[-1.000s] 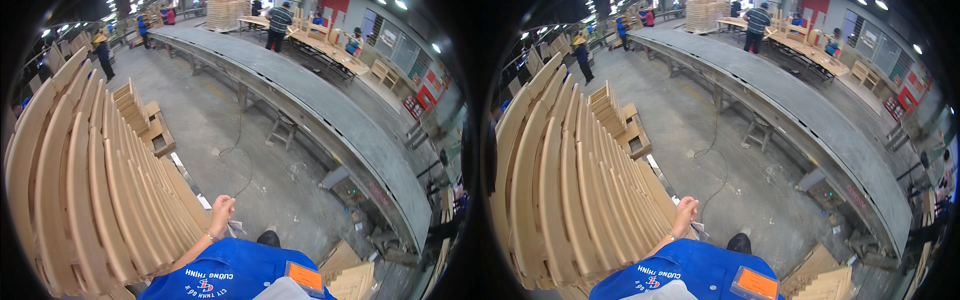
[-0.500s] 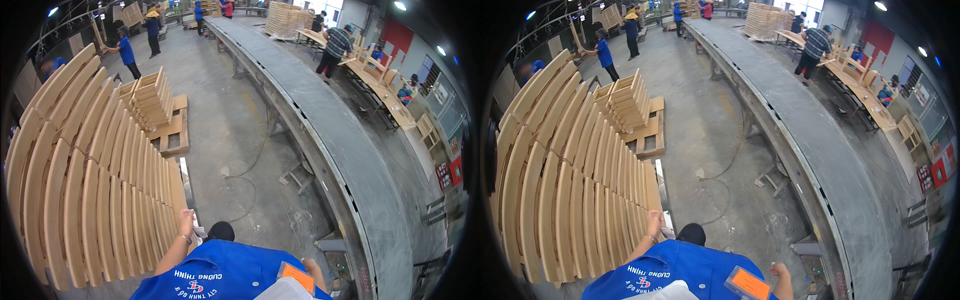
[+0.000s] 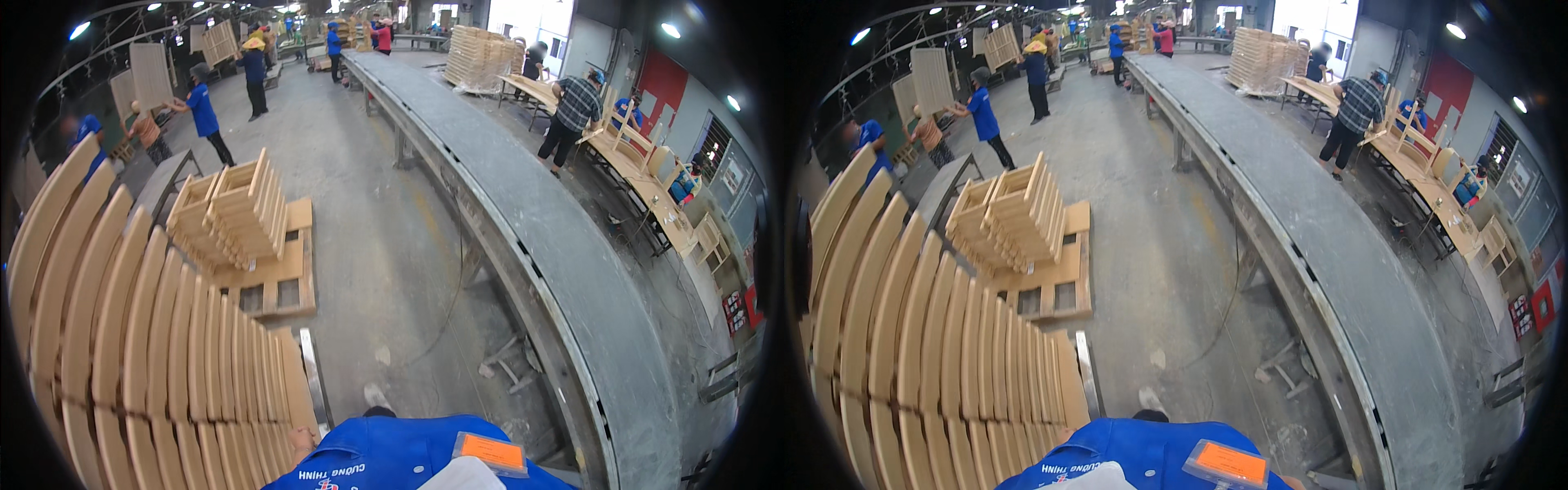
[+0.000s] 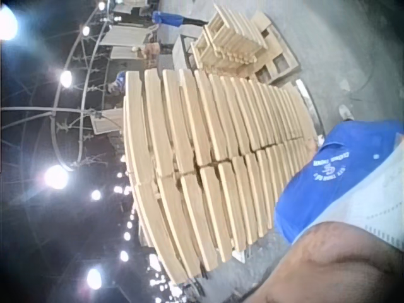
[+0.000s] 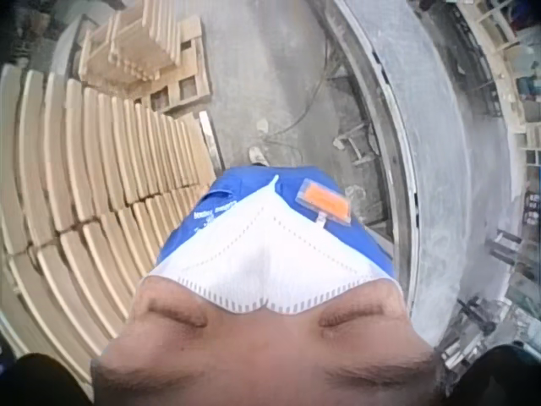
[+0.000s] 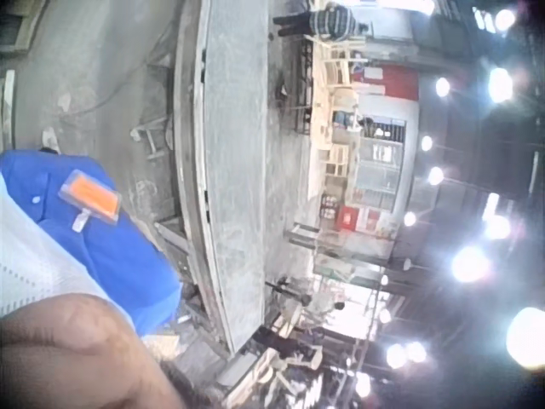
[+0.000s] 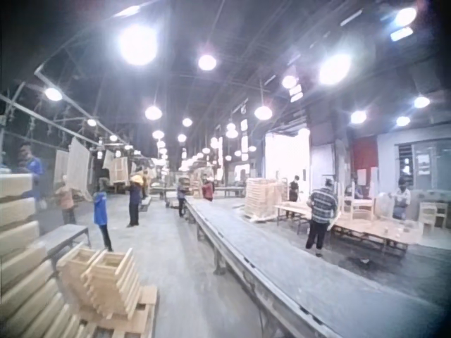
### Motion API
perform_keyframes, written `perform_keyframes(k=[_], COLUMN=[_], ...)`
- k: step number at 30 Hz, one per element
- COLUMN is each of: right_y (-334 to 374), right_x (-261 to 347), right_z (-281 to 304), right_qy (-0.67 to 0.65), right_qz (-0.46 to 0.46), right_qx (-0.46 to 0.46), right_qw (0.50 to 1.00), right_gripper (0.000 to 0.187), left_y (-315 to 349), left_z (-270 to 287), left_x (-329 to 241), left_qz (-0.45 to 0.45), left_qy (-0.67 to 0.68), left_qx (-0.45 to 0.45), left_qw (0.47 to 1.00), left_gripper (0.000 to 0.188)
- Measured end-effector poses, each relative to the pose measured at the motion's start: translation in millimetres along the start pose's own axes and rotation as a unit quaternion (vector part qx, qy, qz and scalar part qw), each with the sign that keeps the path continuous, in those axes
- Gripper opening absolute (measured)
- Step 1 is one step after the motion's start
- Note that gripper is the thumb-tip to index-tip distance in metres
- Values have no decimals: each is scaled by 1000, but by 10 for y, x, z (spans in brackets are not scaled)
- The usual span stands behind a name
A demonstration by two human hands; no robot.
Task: The person picks up wooden chair frames from a table and stacks them onto a growing pile. The person handles the frames one at a time, lifting and placing them carefully.
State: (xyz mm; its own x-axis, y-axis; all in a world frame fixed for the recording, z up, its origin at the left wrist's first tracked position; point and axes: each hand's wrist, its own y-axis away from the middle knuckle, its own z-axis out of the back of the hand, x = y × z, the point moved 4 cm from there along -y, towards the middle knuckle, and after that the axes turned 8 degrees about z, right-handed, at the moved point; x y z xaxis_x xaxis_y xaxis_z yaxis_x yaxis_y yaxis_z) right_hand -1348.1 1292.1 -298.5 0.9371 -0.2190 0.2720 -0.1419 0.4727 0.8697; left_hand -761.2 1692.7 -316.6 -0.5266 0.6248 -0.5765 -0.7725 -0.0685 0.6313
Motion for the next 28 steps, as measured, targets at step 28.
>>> perform_keyframes(k=[28], right_y=[-3376], right_x=[5084], right_z=[1509], right_qy=[-181], right_qz=[-41], right_qx=[-18], right_qw=[983], right_gripper=[35], left_y=[-3223], left_z=[-1542], left_x=[-6115], left_qz=[-141], left_qy=[-165], left_qx=[54], left_qw=[975], left_gripper=[20])
